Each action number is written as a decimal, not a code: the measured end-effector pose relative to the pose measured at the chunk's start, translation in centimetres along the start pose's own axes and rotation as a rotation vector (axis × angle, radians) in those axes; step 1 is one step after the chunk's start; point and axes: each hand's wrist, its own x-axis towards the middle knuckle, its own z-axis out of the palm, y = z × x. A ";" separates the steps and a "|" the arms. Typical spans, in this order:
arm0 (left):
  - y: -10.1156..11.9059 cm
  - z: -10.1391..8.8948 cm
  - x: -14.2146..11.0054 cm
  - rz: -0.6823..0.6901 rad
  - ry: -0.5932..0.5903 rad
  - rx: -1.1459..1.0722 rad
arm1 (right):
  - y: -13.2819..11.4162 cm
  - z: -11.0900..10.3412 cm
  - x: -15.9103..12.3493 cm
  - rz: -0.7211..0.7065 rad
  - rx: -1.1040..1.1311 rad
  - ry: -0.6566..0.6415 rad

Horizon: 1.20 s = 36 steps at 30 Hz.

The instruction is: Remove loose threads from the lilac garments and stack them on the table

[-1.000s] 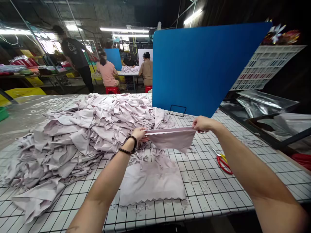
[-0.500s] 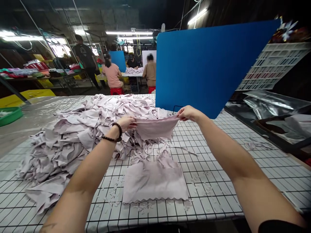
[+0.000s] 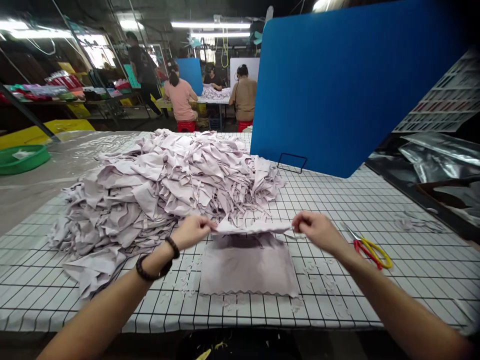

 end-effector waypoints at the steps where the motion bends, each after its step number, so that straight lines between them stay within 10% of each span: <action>1: -1.2 1.6 -1.5 0.026 -0.009 0.059 | 1.1 1.5 -2.3 -0.022 -0.034 -0.012; 6: -4.9 6.7 -6.1 0.154 0.071 0.161 | 3.9 7.3 -8.8 -0.124 -0.098 0.029; 11: -5.2 7.3 -7.7 0.196 0.232 0.168 | 3.2 7.1 -10.0 -0.228 -0.117 0.222; 18: -5.3 8.2 -10.4 0.296 0.154 0.461 | 4.2 7.9 -11.6 -0.088 -0.178 -0.131; 22: -1.4 10.4 -9.3 0.325 0.269 0.588 | 4.7 7.0 -7.7 -0.028 -0.256 0.023; 25: 1.6 14.2 -6.1 0.512 0.109 0.547 | 5.0 6.5 -2.7 -0.057 -0.392 0.128; 30: 2.9 18.9 -0.3 0.444 0.101 0.531 | 5.3 6.5 3.8 -0.018 -0.347 -0.101; 36: 2.1 19.1 1.3 0.421 0.157 0.528 | 5.2 3.4 7.5 -0.006 -0.137 -0.373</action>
